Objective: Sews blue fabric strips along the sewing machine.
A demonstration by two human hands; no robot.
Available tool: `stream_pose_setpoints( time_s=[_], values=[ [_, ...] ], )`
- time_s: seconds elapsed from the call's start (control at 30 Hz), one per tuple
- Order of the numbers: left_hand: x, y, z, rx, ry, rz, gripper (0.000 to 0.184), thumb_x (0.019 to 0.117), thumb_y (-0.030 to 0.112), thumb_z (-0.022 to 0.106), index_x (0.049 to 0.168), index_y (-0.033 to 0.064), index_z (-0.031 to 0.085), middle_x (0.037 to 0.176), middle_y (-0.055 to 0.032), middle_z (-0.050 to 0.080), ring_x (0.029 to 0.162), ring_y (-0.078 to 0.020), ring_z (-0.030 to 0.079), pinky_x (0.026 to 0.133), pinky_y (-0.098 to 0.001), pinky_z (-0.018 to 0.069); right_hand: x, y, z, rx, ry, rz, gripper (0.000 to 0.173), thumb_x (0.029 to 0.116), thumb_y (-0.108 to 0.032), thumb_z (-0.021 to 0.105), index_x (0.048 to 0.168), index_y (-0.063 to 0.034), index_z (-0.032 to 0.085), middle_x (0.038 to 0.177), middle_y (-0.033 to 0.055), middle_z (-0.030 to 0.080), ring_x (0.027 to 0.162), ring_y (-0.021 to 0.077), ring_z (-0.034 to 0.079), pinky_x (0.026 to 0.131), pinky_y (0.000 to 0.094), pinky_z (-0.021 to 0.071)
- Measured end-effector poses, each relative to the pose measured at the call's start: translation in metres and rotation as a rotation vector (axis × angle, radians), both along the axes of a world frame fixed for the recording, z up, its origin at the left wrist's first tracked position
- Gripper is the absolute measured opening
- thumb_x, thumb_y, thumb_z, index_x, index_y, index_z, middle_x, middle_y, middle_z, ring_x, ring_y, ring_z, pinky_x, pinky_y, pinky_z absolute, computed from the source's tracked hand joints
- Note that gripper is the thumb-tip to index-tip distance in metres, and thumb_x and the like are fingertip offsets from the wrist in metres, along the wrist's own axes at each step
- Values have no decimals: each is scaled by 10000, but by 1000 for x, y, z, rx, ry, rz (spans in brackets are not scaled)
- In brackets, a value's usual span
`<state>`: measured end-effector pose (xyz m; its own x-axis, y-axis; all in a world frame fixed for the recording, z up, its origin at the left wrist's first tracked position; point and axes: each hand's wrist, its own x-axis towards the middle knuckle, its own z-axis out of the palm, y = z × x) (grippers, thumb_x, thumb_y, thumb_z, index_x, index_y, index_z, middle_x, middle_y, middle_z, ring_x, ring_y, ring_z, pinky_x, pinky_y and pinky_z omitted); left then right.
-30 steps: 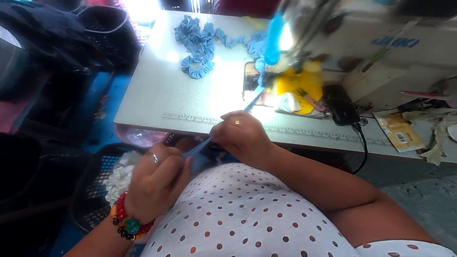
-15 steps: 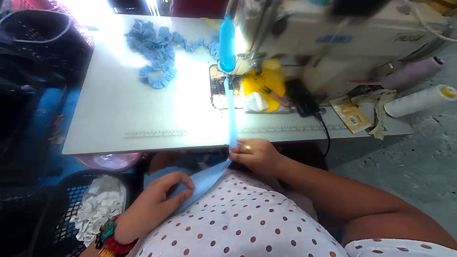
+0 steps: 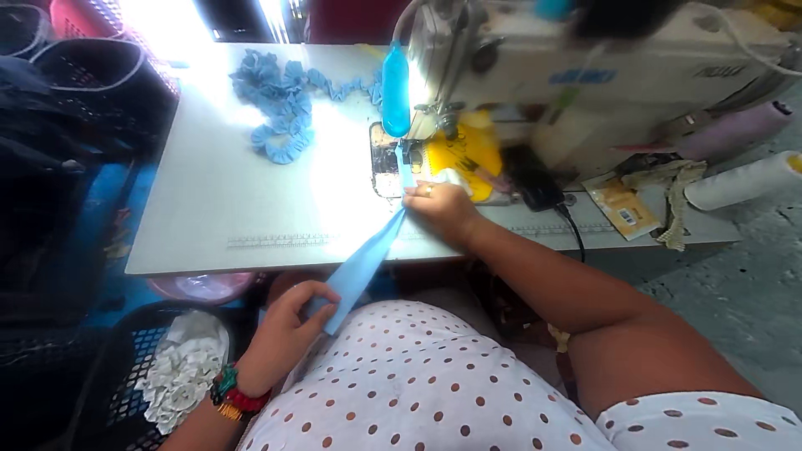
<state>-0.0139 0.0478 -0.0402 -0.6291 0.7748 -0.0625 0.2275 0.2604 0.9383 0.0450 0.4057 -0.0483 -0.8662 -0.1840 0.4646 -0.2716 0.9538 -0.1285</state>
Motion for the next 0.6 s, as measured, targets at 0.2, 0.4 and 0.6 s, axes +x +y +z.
stream_pose_setpoints(
  time_s=[0.2,0.4,0.6],
  values=[
    [1,19,4,33,-99,323,425,928,130,692,1331,63,574,952,-24,709,708,-82,694,634,-239,605,-17,-7,4,14,-82,-224,264,989,-3,524,1121,-40,749,1191,181,739,1226,363,667,1076,504,508],
    [-2,13,22,121,-395,449,154,896,-40,698,1004,38,622,833,-32,696,690,-99,689,635,-239,600,12,-113,19,-187,-32,238,217,978,-223,647,1149,-124,738,1356,131,658,1399,351,514,1185,625,340],
    [9,10,29,208,-172,362,115,883,10,710,973,68,669,824,14,708,697,-76,695,654,-241,611,1,-147,38,-372,138,371,126,954,-74,662,915,-96,779,1140,101,753,1285,310,616,1176,548,390]
  ],
)
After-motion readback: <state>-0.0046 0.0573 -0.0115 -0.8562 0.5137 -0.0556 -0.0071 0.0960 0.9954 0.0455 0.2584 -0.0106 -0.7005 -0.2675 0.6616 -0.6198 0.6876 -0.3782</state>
